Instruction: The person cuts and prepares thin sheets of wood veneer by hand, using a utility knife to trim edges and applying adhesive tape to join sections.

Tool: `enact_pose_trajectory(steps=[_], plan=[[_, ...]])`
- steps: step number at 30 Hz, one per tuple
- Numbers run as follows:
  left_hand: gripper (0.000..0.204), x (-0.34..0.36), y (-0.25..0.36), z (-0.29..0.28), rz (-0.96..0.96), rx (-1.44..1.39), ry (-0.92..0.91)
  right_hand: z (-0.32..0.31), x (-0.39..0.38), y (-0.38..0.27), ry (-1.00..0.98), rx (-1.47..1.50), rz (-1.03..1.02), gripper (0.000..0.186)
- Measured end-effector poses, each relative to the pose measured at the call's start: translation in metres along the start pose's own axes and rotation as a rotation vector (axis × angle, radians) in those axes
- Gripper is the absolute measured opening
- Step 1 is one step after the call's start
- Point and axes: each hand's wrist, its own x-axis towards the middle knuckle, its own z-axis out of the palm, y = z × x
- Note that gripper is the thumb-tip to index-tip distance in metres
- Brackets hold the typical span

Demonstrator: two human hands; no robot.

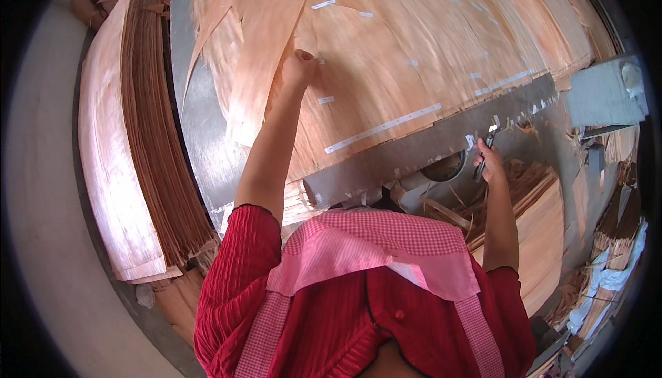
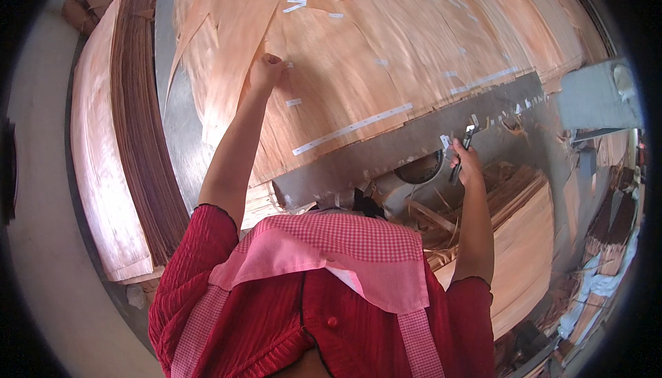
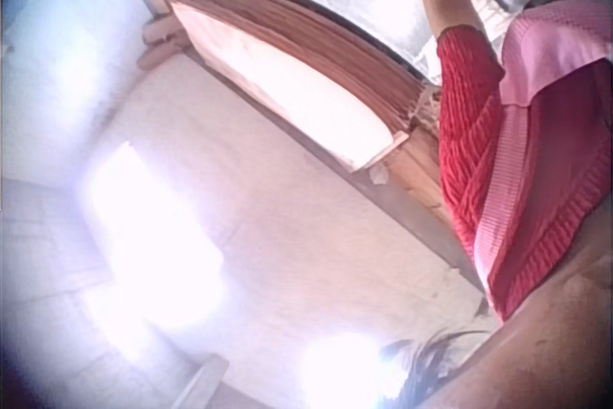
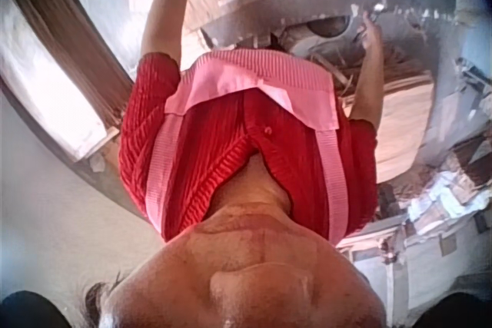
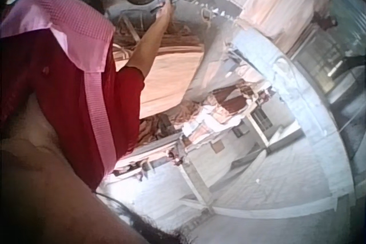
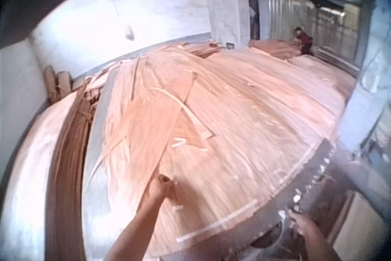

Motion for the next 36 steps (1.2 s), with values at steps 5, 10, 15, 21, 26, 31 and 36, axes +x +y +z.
enact_pose_trajectory(steps=[5, 10, 15, 21, 26, 31, 36], plan=[[0.024, -0.007, 0.008, 0.003, 0.027, 0.092, 0.087, 0.003, -0.006, 0.007, -0.083, -0.091, -0.02, 0.02], [0.024, -0.007, 0.003, 0.008, 0.025, 0.164, 0.15, -0.001, 0.001, 0.006, -0.074, -0.288, -0.101, 0.019], [0.045, 0.022, 0.015, 0.018, -0.064, -0.127, -0.038, -0.021, 0.005, 0.015, 0.134, -0.697, -0.265, 0.014], [0.072, 0.035, -0.049, 0.012, -0.061, -0.023, 0.266, -0.011, -0.006, 0.011, 0.095, -0.749, -0.337, 0.015], [0.033, -0.01, 0.003, -0.03, 0.407, 0.599, 0.807, -0.042, -0.071, 0.008, 0.294, -0.365, -0.195, 0.012], [0.026, 0.037, -0.083, -0.074, 0.324, 0.712, 0.258, -0.014, -0.128, 0.022, 0.475, -0.871, -0.734, 0.018], [0.015, 0.02, -0.035, -0.13, 0.431, 0.562, 0.302, 0.019, -0.196, 0.036, 0.416, -0.758, -0.681, 0.013]])
